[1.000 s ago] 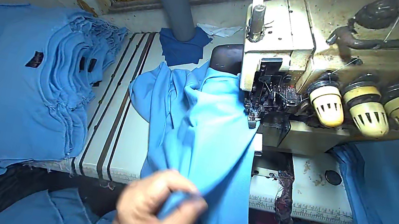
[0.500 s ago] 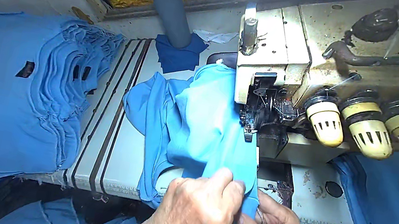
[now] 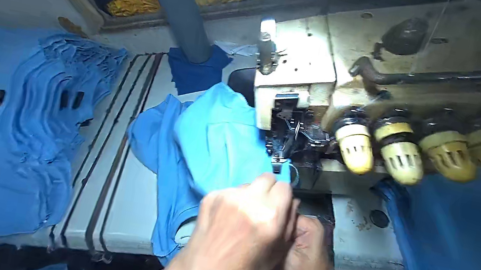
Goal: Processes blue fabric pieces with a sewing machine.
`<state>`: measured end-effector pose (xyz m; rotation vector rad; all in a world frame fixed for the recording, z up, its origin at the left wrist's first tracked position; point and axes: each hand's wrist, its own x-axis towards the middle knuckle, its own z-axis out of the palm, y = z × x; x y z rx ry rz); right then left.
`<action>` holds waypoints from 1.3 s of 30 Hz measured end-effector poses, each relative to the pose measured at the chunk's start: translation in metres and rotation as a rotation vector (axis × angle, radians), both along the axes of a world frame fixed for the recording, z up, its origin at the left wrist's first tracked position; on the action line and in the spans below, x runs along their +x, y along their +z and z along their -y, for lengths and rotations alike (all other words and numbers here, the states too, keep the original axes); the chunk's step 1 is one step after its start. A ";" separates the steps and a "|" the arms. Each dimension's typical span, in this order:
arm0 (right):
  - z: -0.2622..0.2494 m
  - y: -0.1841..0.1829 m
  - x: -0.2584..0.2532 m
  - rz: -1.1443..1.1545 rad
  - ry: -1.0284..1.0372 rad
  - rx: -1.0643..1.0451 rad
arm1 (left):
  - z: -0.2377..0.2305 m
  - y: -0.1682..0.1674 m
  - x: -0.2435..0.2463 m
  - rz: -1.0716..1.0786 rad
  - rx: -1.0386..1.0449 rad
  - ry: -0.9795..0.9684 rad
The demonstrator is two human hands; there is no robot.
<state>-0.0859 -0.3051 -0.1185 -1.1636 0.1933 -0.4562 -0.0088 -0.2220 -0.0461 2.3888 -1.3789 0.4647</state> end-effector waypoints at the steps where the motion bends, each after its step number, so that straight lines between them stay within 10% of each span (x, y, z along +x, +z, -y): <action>1: 0.001 -0.001 0.000 0.004 0.017 -0.007 | -0.013 0.001 -0.003 -0.067 -0.014 -0.033; 9: 0.005 -0.002 0.004 -0.097 0.083 -0.027 | -0.138 -0.039 -0.022 -0.652 0.248 0.471; 13: 0.005 -0.008 0.005 -0.065 0.060 -0.098 | -0.158 -0.096 -0.043 -0.418 0.014 0.510; 17: 0.009 -0.006 -0.013 0.067 -0.029 -0.285 | -0.176 -0.055 -0.011 -0.345 -0.404 0.613; 23: 0.012 -0.021 -0.071 0.272 0.402 -0.343 | -0.234 0.025 0.066 0.010 -0.430 0.662; 29: -0.003 -0.076 -0.108 -0.185 0.015 -0.755 | -0.174 0.020 0.048 -0.292 -0.275 0.546; 33: 0.008 -0.065 -0.098 -0.044 -0.232 -0.590 | -0.099 -0.012 0.002 -0.204 -0.347 0.182; 39: 0.021 -0.050 -0.051 0.037 -0.275 -0.346 | -0.064 -0.068 -0.026 0.016 -0.236 0.216</action>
